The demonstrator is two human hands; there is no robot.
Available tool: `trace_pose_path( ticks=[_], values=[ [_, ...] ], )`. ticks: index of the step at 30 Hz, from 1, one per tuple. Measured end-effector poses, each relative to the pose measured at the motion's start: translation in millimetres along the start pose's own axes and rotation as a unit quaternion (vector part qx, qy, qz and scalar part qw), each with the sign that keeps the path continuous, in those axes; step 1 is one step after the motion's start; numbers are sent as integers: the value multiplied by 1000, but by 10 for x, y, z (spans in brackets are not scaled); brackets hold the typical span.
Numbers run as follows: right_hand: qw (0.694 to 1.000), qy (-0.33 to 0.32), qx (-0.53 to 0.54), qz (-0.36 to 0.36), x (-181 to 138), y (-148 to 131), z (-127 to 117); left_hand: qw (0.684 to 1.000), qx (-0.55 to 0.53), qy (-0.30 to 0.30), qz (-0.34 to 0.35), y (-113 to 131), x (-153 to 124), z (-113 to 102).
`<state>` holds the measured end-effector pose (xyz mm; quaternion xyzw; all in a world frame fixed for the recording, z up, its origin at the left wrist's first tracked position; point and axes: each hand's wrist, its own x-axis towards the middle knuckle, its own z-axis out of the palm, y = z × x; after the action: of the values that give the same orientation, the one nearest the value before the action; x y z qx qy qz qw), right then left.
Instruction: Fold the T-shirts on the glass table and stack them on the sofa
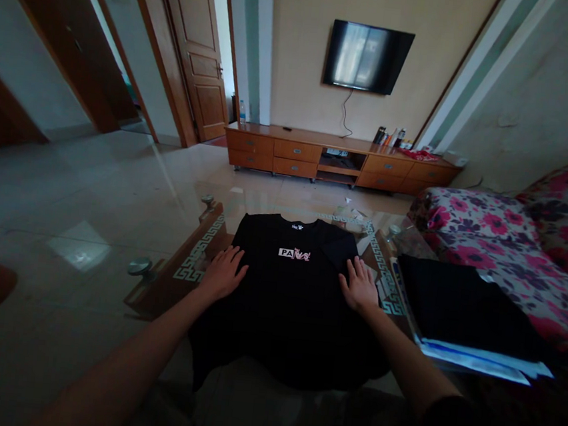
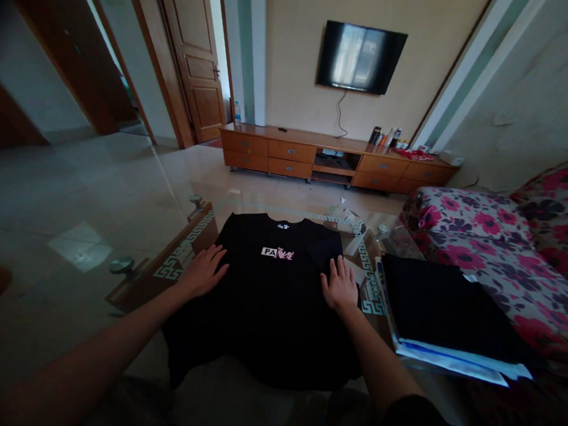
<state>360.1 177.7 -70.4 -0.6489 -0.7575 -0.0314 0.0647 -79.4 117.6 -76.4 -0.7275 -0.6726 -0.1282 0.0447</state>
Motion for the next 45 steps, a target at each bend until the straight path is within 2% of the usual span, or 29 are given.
trace_pose_path(
  ticks=[4,7,9,11,14,16,18,22,25,27,30,37,41,45],
  values=[
    [999,48,-19,10,-416,-92,33,999,29,22,-13,-49,-324,-40],
    [999,12,-13,34,-726,-104,154,999,26,-15,-20,-165,-627,35],
    [998,-20,-5,56,-744,-93,223,999,20,-31,-22,-229,-687,104],
    [997,-37,1,68,-595,-86,248,999,17,-33,-23,-261,-592,153],
    [995,-49,7,81,-223,-95,202,999,9,-29,-31,-237,-275,152],
    [994,-60,11,86,-28,-110,147,999,8,-10,-43,-177,-78,109],
    [994,-62,16,87,38,-122,99,998,16,24,-52,-94,25,58],
    [998,-28,16,53,-212,-124,57,996,39,55,-56,59,-106,28],
    [999,-39,10,3,-488,-97,68,998,39,22,-49,84,-347,84],
    [999,-52,7,0,-584,-75,84,999,30,-12,-28,49,-455,131],
    [999,-46,4,16,-562,-66,100,999,24,-38,-4,-35,-439,174],
    [998,-54,23,38,-339,-109,93,999,3,-38,-6,-108,-109,169],
    [997,-49,59,4,-394,-9,83,999,0,-21,-29,-101,-197,74],
    [995,-21,102,2,-511,146,-72,998,25,0,-58,-111,-397,-172]
  ],
)
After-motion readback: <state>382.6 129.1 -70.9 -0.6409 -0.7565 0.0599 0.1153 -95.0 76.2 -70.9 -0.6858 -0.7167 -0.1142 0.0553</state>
